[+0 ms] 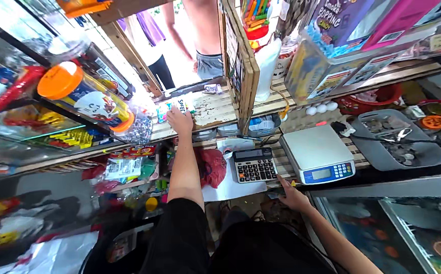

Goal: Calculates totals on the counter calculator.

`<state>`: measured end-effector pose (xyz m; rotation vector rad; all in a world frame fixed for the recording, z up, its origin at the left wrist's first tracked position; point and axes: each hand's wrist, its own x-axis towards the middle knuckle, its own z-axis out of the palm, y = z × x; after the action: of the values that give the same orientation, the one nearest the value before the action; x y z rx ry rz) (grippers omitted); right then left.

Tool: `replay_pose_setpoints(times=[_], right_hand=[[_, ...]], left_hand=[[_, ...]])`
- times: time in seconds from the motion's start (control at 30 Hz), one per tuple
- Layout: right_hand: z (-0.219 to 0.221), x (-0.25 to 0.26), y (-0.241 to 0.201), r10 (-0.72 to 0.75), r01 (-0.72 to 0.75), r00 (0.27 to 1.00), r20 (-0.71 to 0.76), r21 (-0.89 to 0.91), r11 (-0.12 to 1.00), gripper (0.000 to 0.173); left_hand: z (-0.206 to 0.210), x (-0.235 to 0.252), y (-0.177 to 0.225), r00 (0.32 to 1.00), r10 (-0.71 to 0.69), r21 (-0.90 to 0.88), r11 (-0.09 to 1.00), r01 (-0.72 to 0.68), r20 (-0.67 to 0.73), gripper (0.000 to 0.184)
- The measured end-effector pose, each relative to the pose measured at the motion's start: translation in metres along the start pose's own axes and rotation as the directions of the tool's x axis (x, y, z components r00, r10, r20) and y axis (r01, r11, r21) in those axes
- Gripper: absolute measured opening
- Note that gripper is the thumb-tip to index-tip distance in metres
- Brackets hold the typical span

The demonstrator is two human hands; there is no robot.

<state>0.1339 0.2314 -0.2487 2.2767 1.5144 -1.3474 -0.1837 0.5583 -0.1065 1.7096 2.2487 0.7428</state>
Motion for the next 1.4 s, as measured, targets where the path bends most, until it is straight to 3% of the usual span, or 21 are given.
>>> replay_pose_setpoints(times=[0.17,0.27,0.43,0.53,0.6,0.73,0.83,0.93,1.03,1.23,1.4], right_hand=[[0.002,0.0,-0.003,0.021,-0.021,1.0,-0.011,0.019,1.0,0.097],[0.006,-0.003,-0.003,0.021,-0.02,0.999,-0.031,0.05,0.999,0.098],[0.007,-0.003,0.0,0.042,-0.041,0.999,-0.034,0.031,0.999,0.099],[0.009,0.001,0.004,0.032,-0.031,0.999,-0.027,0.005,0.999,0.101],[0.007,0.003,0.004,0.023,-0.023,1.0,-0.021,-0.005,1.0,0.1],[0.006,0.003,0.009,-0.025,0.026,0.999,-0.026,0.003,1.0,0.099],[0.002,0.003,0.007,-0.035,0.036,0.999,-0.025,0.041,0.999,0.098],[0.001,0.003,0.009,-0.014,0.014,1.0,-0.016,0.0,1.0,0.096],[0.002,0.001,0.009,-0.012,0.012,1.0,0.001,-0.022,1.0,0.094],[0.001,-0.001,0.007,-0.007,0.007,1.0,0.002,-0.037,0.999,0.097],[0.001,0.0,0.006,-0.004,0.004,1.0,0.011,-0.028,1.0,0.098]], left_hand=[[0.011,0.023,-0.005,0.999,0.033,0.085,0.996,-0.034,0.009,0.068],[0.006,0.013,-0.006,0.997,0.048,-0.062,0.997,-0.052,-0.056,0.065],[0.028,-0.046,0.02,0.967,0.256,-0.161,0.955,-0.251,0.008,0.068],[0.049,-0.068,0.042,0.952,0.281,-0.128,0.956,-0.265,0.122,0.064],[0.055,-0.074,0.048,0.955,0.277,-0.148,0.954,-0.26,0.11,0.061],[0.055,-0.128,0.026,0.92,0.391,-0.22,0.899,-0.379,0.013,0.052],[0.057,-0.196,0.0,0.851,0.472,-0.237,0.876,-0.421,0.229,0.046],[0.069,-0.263,-0.024,0.758,0.284,-0.056,0.949,-0.312,0.588,0.047],[0.074,-0.301,-0.03,0.641,0.102,0.148,0.934,-0.324,0.76,0.048],[0.086,-0.305,-0.019,0.636,0.108,0.221,0.883,-0.415,0.764,0.053],[0.096,-0.297,-0.004,0.637,0.126,0.194,0.892,-0.409,0.76,0.052]])
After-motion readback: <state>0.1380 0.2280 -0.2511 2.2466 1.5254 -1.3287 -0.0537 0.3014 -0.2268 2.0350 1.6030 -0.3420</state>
